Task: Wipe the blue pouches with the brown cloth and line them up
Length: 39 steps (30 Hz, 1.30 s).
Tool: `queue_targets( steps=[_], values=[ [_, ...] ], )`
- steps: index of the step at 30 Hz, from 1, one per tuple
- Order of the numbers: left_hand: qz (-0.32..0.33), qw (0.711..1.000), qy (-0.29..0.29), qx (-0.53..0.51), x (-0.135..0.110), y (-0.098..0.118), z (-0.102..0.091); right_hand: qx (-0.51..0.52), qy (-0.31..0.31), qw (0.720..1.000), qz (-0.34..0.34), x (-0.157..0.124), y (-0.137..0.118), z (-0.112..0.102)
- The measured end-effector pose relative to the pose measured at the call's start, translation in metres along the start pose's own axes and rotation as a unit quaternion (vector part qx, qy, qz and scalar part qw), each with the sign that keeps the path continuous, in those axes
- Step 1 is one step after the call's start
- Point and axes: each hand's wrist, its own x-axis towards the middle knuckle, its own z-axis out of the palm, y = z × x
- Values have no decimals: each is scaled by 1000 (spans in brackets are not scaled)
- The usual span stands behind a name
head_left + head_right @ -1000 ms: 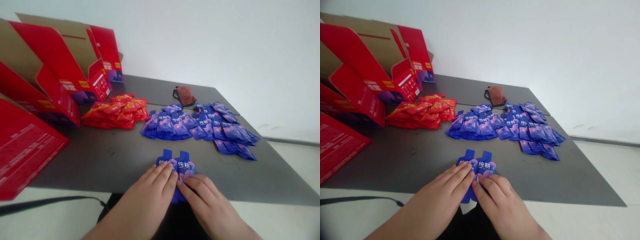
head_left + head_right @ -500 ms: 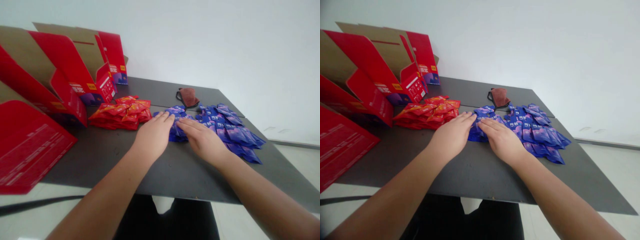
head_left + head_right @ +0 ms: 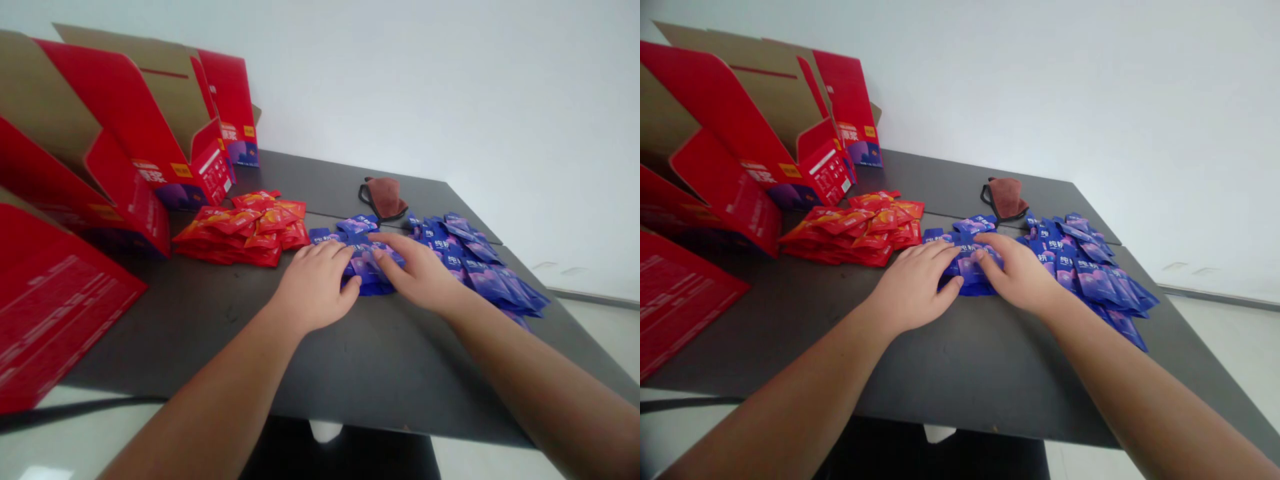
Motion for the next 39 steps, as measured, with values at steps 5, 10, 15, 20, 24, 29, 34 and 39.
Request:
queue_targets(
  steps=[5, 10, 15, 20, 24, 29, 34, 39],
  values=[
    [-19, 1000, 11, -19, 2, -3, 1, -110, -92, 990, -2, 73, 56, 9],
    [-44, 998, 20, -31, 5, -5, 3, -136, -267, 952, -65, 137, 87, 27],
    [-53, 997, 29, -52, 8, -8, 7, -182, -332, 920, -103, 162, 85, 34],
    [-91, 990, 78, -79, 12, -7, 14, -220, -295, 926, -90, 160, 85, 33],
    [-117, 979, 134, -101, 14, -8, 15, -225, -208, 950, -55, 143, 84, 27],
    [-85, 972, 168, -140, 14, -4, 14, -204, -58, 977, 2, 97, 65, 6],
    [-53, 975, 155, -151, 11, 3, 21, -125, 108, 986, -24, 31, 40, -25],
    [-29, 982, 131, -130, 10, -1, 16, -111, 115, 982, -103, -39, 11, -42]
  ],
)
